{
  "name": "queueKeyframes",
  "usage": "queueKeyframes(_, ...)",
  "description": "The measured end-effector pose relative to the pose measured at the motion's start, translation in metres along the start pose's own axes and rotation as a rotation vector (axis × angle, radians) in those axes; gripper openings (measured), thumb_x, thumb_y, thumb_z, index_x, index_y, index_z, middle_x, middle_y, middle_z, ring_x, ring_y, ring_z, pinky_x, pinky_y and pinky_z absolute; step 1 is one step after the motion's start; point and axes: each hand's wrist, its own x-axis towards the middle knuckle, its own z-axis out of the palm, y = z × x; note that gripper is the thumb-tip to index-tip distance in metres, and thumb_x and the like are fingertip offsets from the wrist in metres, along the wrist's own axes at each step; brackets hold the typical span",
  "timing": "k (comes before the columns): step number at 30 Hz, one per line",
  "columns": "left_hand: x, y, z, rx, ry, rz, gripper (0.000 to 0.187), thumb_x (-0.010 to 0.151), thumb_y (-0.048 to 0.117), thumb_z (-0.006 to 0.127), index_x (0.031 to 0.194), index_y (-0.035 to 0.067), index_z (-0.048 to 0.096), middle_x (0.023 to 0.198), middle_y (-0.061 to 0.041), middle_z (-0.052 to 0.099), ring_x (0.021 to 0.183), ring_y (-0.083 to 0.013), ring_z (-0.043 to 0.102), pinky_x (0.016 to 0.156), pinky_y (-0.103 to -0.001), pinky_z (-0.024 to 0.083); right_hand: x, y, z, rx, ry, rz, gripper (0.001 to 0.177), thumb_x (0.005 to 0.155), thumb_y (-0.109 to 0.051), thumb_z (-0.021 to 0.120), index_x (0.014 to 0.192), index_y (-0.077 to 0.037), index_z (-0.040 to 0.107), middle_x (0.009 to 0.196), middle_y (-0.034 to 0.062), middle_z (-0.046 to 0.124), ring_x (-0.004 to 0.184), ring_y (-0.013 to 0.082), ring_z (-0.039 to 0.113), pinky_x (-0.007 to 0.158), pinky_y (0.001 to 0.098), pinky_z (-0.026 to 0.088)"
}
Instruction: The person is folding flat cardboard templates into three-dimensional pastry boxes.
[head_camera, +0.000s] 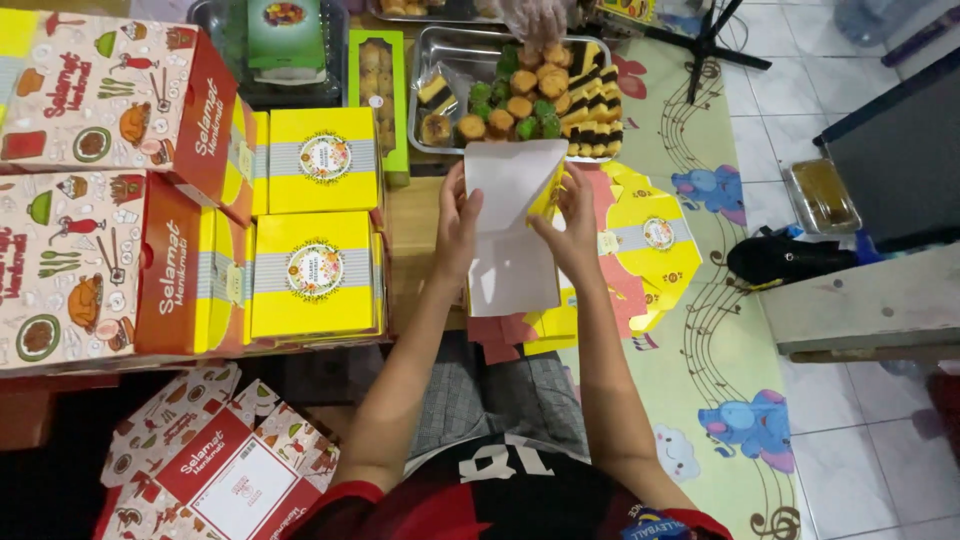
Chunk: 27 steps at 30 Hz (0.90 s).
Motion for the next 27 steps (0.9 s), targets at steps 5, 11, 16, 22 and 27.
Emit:
queueKeyframes(5, -0.041, -0.002, -0.003, 0.042, -0.015, 0.162, 0.061, 0.112, 0.030, 0.048, 0.164, 0.011, 0.022, 0.156, -0.016, 0.037, 0.142, -0.0235, 0.037, 0.120, -0.044, 0.027, -0.036, 0.010, 0.014, 0.154, -0.030, -0.195, 0.091, 0.086, 0.009, 0.074, 0.159, -0.012, 0.024, 0.153, 0.0190, 0.040, 0.148, 0.0391, 0.036, 0.124, 0.0553, 0.024)
queueKeyframes(11, -0.087, 0.004, -0.021, 0.071, -0.067, 0.138, 0.026, 0.101, 0.005, 0.061, 0.125, 0.010, 0.055, 0.135, -0.008, 0.055, 0.155, -0.0328, 0.023, 0.122, -0.043, 0.029, -0.080, 0.020, 0.013, -0.030, 0.052, -0.215, 0.070, 0.096, 0.014, 0.043, 0.158, -0.014, 0.027, 0.141, 0.0124, 0.050, 0.147, 0.0362, 0.039, 0.123, 0.0543, 0.026)
queueKeyframes(16, -0.113, 0.002, -0.038, 0.371, -0.105, 0.164, 0.049, 0.087, -0.019, 0.057, 0.129, 0.007, 0.056, 0.156, -0.017, 0.041, 0.153, -0.0431, 0.018, 0.117, -0.047, 0.034, -0.097, 0.036, 0.005, -0.162, -0.024, -0.193, 0.067, 0.088, 0.023, 0.051, 0.144, -0.014, 0.043, 0.143, 0.0132, 0.048, 0.151, 0.0418, 0.030, 0.124, 0.0598, 0.016)
queueKeyframes(22, -0.123, 0.003, -0.043, 0.437, -0.153, -0.103, 0.077, 0.092, -0.018, 0.047, 0.158, 0.017, 0.032, 0.165, -0.020, 0.024, 0.153, -0.0432, 0.016, 0.118, -0.050, 0.034, -0.107, 0.010, -0.006, -0.346, -0.097, -0.018, 0.061, 0.089, 0.018, 0.057, 0.138, -0.018, 0.050, 0.157, 0.0167, 0.038, 0.154, 0.0464, 0.018, 0.122, 0.0672, 0.007)
queueKeyframes(27, -0.109, 0.016, -0.026, 0.473, -0.186, -0.142, 0.076, 0.096, -0.016, 0.043, 0.162, 0.018, 0.028, 0.158, -0.030, 0.035, 0.146, -0.0497, 0.030, 0.113, -0.058, 0.040, -0.098, 0.006, -0.014, -0.283, -0.072, 0.115, 0.059, 0.094, 0.023, 0.044, 0.143, -0.009, 0.042, 0.152, 0.0311, 0.040, 0.144, 0.0575, 0.032, 0.117, 0.0681, 0.026)
